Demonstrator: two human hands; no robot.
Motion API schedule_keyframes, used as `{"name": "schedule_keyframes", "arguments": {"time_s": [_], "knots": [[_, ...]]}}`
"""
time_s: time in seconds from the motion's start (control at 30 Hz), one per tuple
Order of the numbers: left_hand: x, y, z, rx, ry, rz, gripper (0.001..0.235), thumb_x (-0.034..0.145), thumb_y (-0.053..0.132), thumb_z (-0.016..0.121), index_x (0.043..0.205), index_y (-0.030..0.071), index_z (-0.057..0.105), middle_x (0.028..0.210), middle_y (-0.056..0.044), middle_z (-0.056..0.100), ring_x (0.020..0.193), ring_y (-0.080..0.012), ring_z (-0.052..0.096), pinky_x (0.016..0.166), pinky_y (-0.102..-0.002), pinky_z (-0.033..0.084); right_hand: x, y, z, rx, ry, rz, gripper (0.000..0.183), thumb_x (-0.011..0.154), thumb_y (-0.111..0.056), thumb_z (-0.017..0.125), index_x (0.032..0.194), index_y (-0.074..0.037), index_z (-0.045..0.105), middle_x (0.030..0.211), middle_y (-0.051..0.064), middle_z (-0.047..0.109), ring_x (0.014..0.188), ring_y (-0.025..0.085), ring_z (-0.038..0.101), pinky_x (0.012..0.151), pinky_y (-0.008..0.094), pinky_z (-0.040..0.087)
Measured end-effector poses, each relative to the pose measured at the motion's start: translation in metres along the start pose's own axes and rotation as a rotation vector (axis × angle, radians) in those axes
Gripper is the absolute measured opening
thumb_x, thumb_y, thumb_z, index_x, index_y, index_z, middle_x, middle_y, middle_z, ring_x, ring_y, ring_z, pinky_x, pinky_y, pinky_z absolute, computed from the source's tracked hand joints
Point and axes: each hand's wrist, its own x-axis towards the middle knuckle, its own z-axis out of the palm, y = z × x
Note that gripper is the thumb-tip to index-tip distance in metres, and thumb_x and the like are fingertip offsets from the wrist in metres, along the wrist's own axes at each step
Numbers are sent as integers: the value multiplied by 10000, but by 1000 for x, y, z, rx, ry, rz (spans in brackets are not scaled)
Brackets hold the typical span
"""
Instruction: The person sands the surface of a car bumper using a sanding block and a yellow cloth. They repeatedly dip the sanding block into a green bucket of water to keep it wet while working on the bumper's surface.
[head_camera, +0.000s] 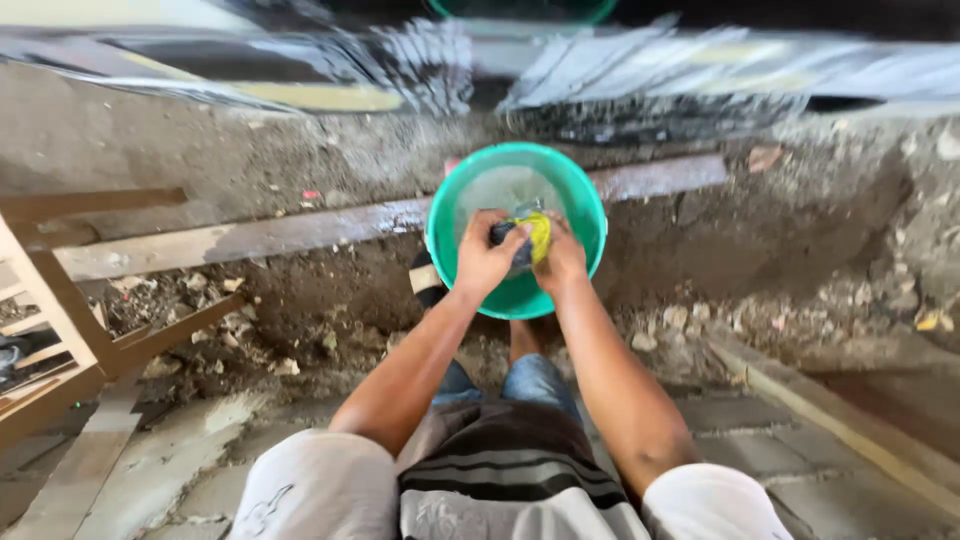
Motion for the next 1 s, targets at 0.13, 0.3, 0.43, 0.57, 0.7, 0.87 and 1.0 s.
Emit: {"name": "schedule_keyframes", "arguments": {"time_s": [0.13,0.3,0.43,0.57,0.7,0.87,1.0], "knots": [[1,-25,40,-290,141,-47,547,874,339,809,1252,26,567,1140,-91,646,1021,-219,630,897,-342,526,-51,0,42,-154,-19,-226,149,982,-90,597,1129,-88,624,1067,33,672,1029,191,636,920,341,522],[-5,53,12,-927,98,-765,440,937,437,666,1209,91,647,1003,-36,683,843,-150,633,676,-317,517,-109,-36,87,-172,-141,-192,105,994,-126,647,1094,-98,637,1068,33,674,996,192,635,844,362,514],[-3,59,-8,-877,17,-664,338,982,354,720,1144,60,687,883,-54,674,710,-165,584,588,-318,439,-155,-79,113,-109,-149,-107,89,953,-162,633,1038,-152,609,1031,29,683,934,220,660,783,398,545],[-4,62,3,-637,119,-450,291,933,295,765,1058,34,738,915,-22,736,758,-133,668,658,-332,536,-113,-46,74,-295,0,-381,103,985,-145,669,1068,-160,611,1046,2,650,961,182,625,820,369,524],[5,48,16,-84,5,-270,402,898,386,756,1025,5,762,910,-139,789,804,-247,755,716,-389,574,-83,-17,52,-406,7,-541,109,1001,-122,712,1091,-149,657,1078,14,668,1006,162,619,874,344,515],[18,3,22,235,-69,-205,606,905,464,725,1228,-39,624,1089,-271,716,1017,-398,688,847,-475,534,-123,-35,74,-375,105,-220,98,985,-225,666,1057,-194,608,1063,1,644,935,163,617,730,378,521],[0,79,-5,93,-243,-472,630,892,556,677,1243,35,627,1189,-284,712,1141,-378,684,973,-455,520,-138,-39,87,-433,186,-78,77,983,-270,603,1048,-231,587,1059,-4,634,910,166,612,643,405,493]]}}
